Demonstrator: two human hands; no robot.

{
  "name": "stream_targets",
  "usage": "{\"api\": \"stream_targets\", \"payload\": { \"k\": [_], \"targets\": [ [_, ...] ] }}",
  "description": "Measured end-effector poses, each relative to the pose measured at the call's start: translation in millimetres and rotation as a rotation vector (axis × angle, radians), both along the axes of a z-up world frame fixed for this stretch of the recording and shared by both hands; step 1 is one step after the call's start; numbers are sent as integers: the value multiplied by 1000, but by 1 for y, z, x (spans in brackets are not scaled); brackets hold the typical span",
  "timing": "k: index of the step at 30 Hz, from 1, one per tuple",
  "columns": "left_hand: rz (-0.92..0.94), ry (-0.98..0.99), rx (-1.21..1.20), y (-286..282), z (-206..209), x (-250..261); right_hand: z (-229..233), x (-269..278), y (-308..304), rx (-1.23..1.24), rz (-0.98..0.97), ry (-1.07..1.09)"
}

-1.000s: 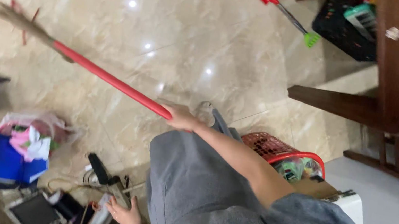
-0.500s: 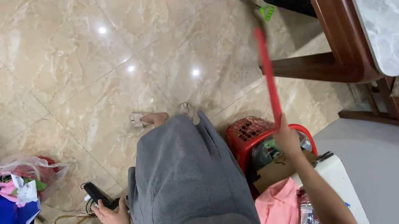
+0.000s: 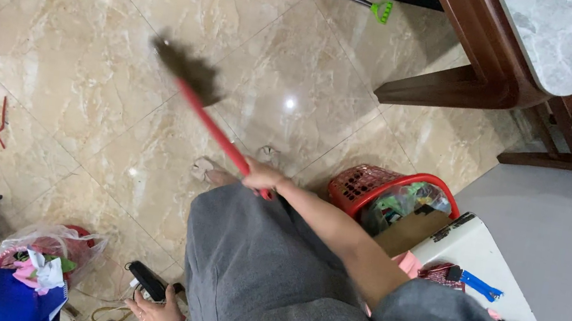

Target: Sweeping the floor with a broom and collecting debris into a dustpan

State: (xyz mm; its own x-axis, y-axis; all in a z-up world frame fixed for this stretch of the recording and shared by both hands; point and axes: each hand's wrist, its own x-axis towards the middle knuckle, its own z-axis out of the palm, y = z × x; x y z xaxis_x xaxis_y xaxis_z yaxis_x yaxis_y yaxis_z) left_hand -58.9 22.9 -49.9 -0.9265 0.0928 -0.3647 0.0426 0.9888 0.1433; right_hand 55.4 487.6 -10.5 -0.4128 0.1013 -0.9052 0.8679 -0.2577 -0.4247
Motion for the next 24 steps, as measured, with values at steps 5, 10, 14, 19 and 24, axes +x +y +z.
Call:
{"api": "stream_targets", "payload": {
  "k": [5,10,14,19,24],
  "targets": [
    [-255,94,155,-8,-19,-49,9,1,-4,-177,-75,273],
    [-350,40,152,3,-42,-118,117,77,-53,72,-25,46],
    [-414,2,221,14,-36,-168,180,131,-103,139,-193,-215],
    [-539,16,278,5,-38,-236,91,201,-166,398,-293,-616],
    [-504,-93,102,-27,-44,-293,20,177,-113,276,-734,-523]
  ]
}}
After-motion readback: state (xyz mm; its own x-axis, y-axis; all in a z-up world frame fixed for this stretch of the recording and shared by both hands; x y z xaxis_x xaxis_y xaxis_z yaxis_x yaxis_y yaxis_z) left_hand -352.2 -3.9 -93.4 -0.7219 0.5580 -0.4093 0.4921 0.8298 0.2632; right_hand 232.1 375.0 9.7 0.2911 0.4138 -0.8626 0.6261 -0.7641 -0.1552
